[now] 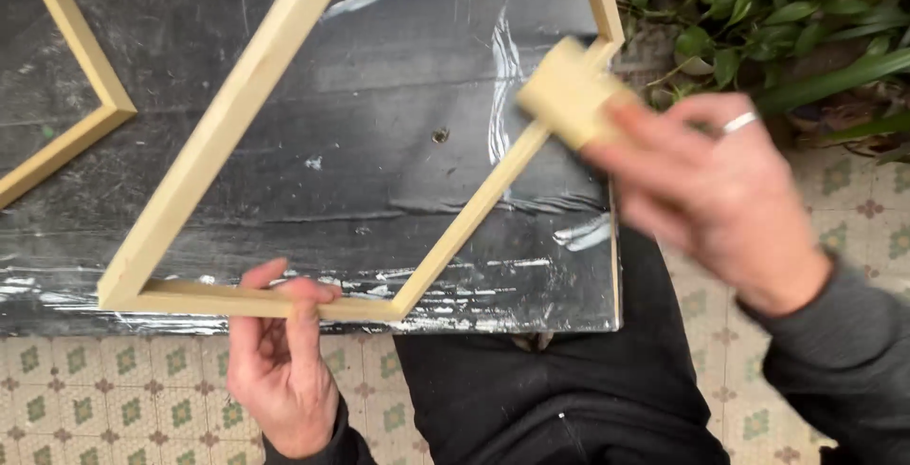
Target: Sanding the surfaces and edges of a wooden picture frame using a sanding block.
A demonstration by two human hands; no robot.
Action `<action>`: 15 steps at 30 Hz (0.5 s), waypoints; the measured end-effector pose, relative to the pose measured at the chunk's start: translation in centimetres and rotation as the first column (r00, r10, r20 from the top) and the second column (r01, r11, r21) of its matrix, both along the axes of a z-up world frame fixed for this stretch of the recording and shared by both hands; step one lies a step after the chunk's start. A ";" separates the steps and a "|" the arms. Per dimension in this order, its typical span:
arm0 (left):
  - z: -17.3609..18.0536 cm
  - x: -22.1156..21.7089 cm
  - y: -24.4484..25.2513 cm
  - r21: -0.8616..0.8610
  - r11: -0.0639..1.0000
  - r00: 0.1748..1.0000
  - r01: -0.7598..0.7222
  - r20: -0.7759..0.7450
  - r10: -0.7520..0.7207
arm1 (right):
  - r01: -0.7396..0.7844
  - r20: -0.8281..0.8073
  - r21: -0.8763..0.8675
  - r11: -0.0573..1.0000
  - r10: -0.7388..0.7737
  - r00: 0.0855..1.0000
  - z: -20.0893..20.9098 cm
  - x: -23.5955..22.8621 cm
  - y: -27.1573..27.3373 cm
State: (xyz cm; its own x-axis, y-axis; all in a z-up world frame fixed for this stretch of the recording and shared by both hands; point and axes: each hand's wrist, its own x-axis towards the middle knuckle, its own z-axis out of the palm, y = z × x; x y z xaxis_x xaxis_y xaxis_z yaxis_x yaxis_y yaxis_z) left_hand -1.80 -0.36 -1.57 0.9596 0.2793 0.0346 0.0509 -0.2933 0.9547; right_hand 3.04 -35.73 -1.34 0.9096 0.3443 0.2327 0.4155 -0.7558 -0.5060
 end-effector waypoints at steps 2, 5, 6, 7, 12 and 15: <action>0.2 0.7 -0.3 -0.060 0.998 1.000 -0.005 -0.004 0.005 | 0.074 0.141 -0.233 0.970 -0.042 0.989 -1.3 1.4 -2.4; 0.1 0.2 0.0 -0.010 1.000 0.999 0.004 -0.035 -0.005 | -0.172 0.124 -0.100 0.980 0.184 0.975 -0.2 -0.4 2.1; -0.1 0.0 0.1 -0.011 1.000 0.999 0.020 -0.041 -0.020 | -0.158 0.118 -0.100 0.982 0.169 0.978 0.3 -1.3 3.3; -0.3 -0.1 0.2 -0.007 1.000 0.999 -0.018 -0.048 0.017 | -0.214 0.058 -0.068 0.975 0.218 0.974 0.8 -2.2 4.4; -2.2 -2.0 2.0 -0.007 0.999 0.999 -0.035 0.001 0.035 | -0.104 0.041 -0.057 0.993 0.107 0.993 1.4 0.3 -0.1; -3.2 -3.8 4.1 -0.040 0.998 0.997 -0.047 0.064 0.049 | 0.017 -0.002 -0.229 0.973 -0.018 1.000 1.5 -1.0 -2.0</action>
